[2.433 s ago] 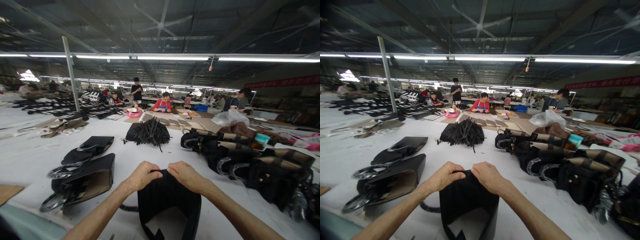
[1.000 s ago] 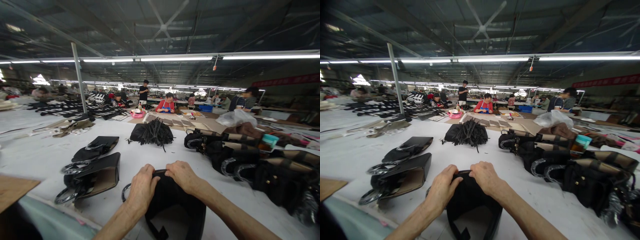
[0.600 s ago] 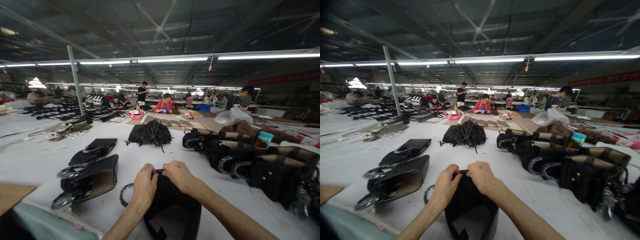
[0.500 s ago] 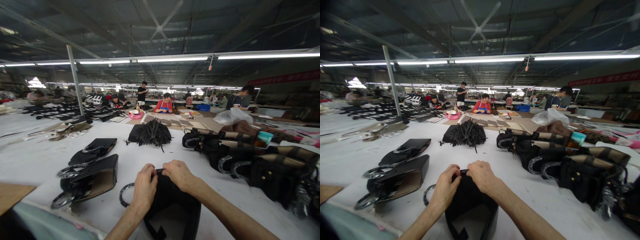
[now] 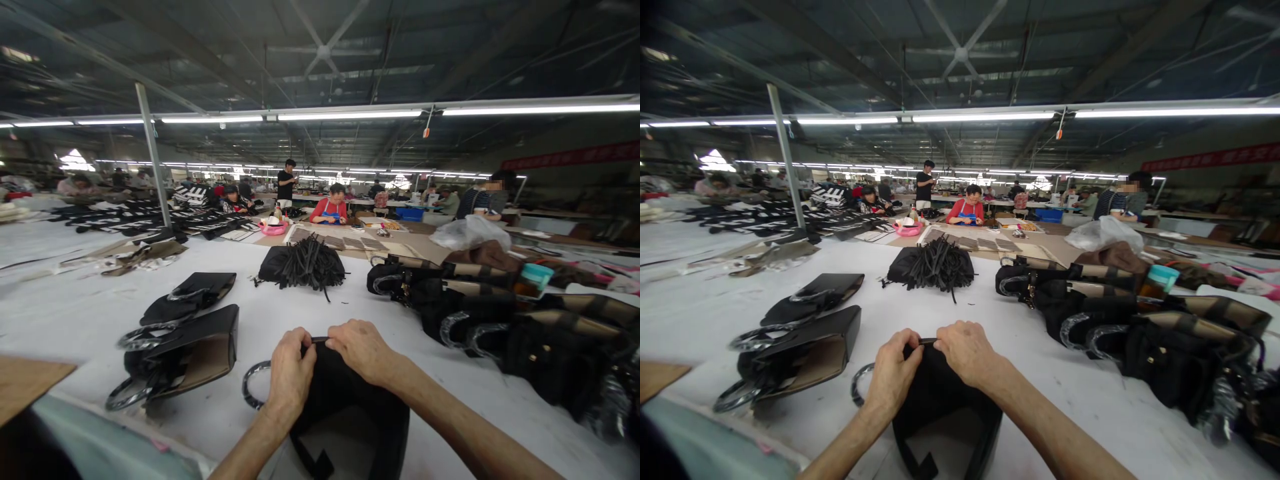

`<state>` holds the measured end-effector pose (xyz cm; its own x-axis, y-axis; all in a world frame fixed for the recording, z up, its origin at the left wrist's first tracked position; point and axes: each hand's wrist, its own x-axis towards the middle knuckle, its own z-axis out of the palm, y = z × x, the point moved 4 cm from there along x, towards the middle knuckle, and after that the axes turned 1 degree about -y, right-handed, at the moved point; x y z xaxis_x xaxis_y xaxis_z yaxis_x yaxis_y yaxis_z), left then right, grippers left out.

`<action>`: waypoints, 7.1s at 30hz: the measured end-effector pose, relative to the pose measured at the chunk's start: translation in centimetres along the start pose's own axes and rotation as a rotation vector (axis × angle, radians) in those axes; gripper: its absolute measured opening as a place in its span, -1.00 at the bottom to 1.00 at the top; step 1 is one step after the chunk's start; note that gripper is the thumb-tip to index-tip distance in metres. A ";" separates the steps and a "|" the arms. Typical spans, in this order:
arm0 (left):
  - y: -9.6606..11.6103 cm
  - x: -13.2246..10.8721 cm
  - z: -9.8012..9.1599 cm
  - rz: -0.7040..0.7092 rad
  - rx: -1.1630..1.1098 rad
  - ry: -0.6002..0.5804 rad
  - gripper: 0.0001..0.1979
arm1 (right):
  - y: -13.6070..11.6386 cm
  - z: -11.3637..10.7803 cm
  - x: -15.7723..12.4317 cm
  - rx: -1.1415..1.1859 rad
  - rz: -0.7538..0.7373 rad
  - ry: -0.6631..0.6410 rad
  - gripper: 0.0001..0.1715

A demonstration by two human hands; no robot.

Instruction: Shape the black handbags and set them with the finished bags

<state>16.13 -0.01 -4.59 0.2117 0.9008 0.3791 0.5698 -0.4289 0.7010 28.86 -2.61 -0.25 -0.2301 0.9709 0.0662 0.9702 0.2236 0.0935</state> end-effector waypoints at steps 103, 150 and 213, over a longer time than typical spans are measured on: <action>0.0 -0.6 -3.5 0.242 -0.078 -0.309 -0.63 | 3.9 -0.3 -4.2 0.179 0.202 -0.147 -0.67; 2.2 -3.2 -2.2 0.064 -0.392 -0.737 -0.75 | 7.7 2.3 -7.2 0.561 0.466 -0.408 -0.72; -1.6 -2.4 -2.2 -0.075 -0.821 -0.734 -0.60 | 0.2 -1.7 -4.4 0.274 0.136 0.149 -0.81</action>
<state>12.94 -1.70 -5.28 0.7738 0.6308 0.0579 -0.0415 -0.0407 0.9983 29.95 -6.95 1.18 -0.0862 0.9748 0.2057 0.9724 0.1272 -0.1954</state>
